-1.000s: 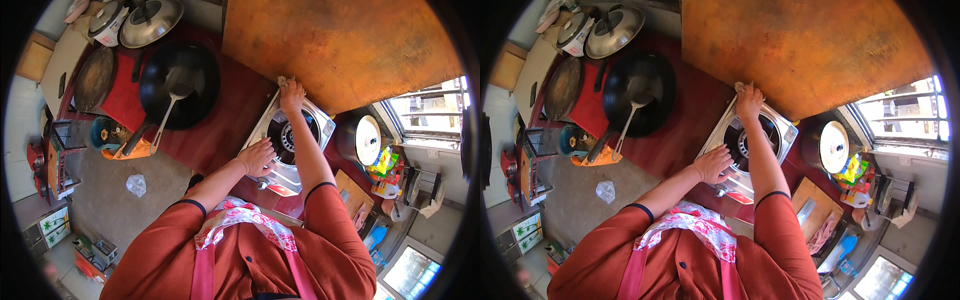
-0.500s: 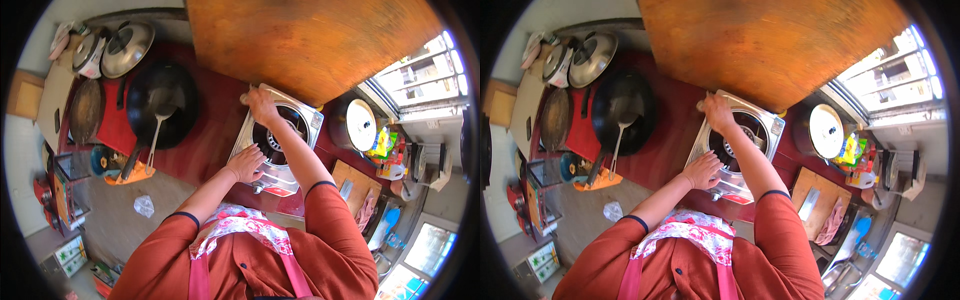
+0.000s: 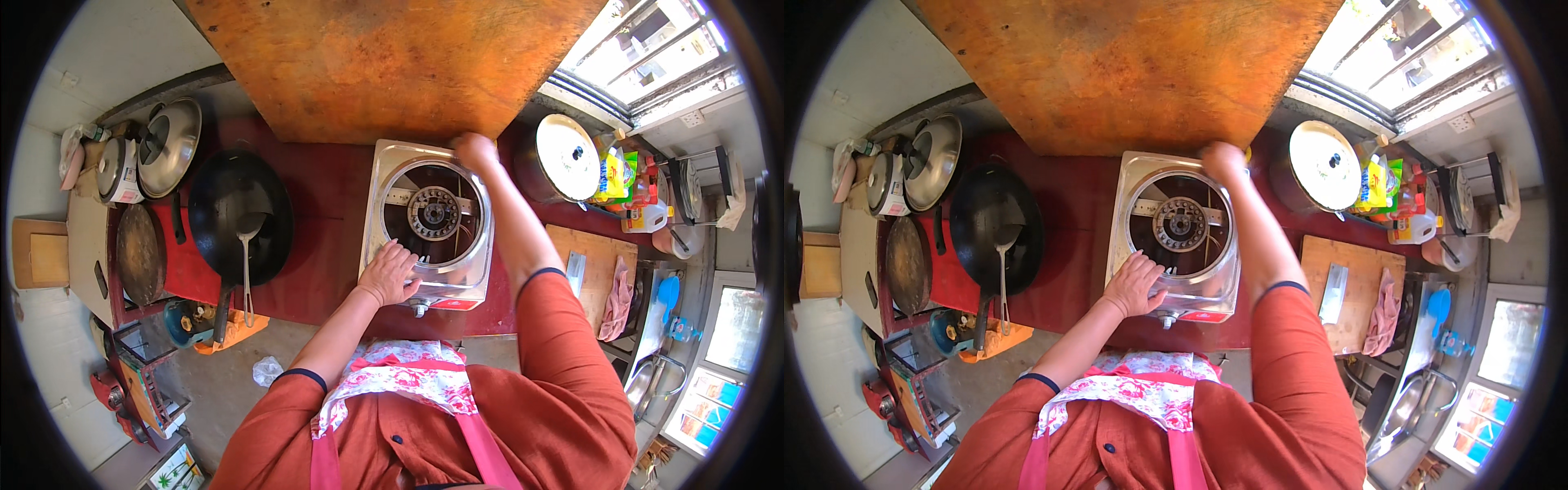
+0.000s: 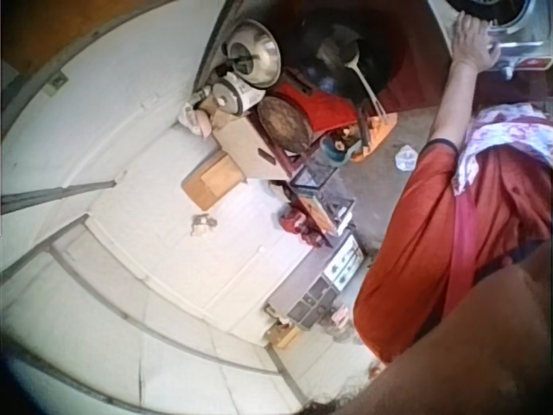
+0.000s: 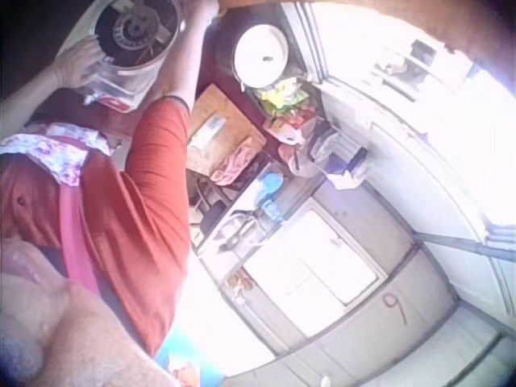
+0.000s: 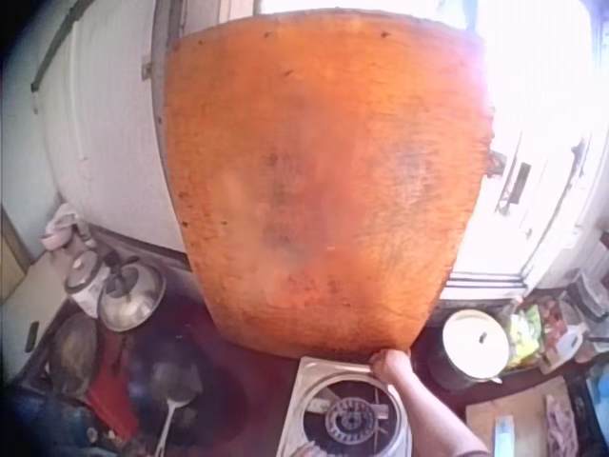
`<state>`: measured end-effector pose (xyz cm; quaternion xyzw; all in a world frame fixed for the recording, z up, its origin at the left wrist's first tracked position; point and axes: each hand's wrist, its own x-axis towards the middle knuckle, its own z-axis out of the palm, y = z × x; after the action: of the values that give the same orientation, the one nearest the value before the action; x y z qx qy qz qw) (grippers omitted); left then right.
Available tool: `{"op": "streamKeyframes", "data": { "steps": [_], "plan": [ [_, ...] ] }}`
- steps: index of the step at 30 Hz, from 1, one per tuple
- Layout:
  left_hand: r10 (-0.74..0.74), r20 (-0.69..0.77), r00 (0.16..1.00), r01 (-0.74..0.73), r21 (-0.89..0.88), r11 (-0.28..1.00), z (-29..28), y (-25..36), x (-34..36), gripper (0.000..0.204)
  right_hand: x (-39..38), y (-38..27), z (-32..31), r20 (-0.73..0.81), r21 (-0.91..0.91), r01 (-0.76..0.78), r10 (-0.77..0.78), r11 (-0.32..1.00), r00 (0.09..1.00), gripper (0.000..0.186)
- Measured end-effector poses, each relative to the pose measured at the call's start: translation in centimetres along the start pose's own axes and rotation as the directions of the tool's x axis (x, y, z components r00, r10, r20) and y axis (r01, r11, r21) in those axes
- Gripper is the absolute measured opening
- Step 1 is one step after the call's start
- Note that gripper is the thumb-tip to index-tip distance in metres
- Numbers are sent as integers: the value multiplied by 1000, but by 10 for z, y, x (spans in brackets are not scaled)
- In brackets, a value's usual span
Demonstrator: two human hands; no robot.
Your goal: The person wipes the surface of a gas stove with a cloth and then uses a screwdriver to adjust or tighten internal parts of the burner assembly.
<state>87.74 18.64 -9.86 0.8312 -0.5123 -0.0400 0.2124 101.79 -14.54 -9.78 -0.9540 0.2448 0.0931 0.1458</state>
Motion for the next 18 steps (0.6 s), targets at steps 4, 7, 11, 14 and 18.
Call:
{"op": "streamKeyframes", "data": {
  "steps": [4, 7, 11, 14, 18],
  "plan": [
    [1, -89, 996, -8, -76, 997, -1, 2, 3, 48, -10, 80, -14, -23, 192, -152, 160, 970, 987, 39],
    [14, -56, 998, -18, -70, 997, -2, 3, 0, 48, -14, 86, 11, -114, 303, -213, 257, 929, 960, 41],
    [18, -38, 999, -21, -69, 997, 0, 3, 7, 48, -34, 123, 49, -187, 764, -35, 274, 644, 943, 42],
    [46, -22, 999, -47, -50, 998, 0, 2, 8, 49, -70, 114, 70, -54, 907, -115, 384, 404, 922, 34],
    [51, -5, 999, -51, -13, 999, -2, 3, 8, 51, -183, 107, 96, -37, 839, -169, 364, 517, 931, 40]
  ]
}}
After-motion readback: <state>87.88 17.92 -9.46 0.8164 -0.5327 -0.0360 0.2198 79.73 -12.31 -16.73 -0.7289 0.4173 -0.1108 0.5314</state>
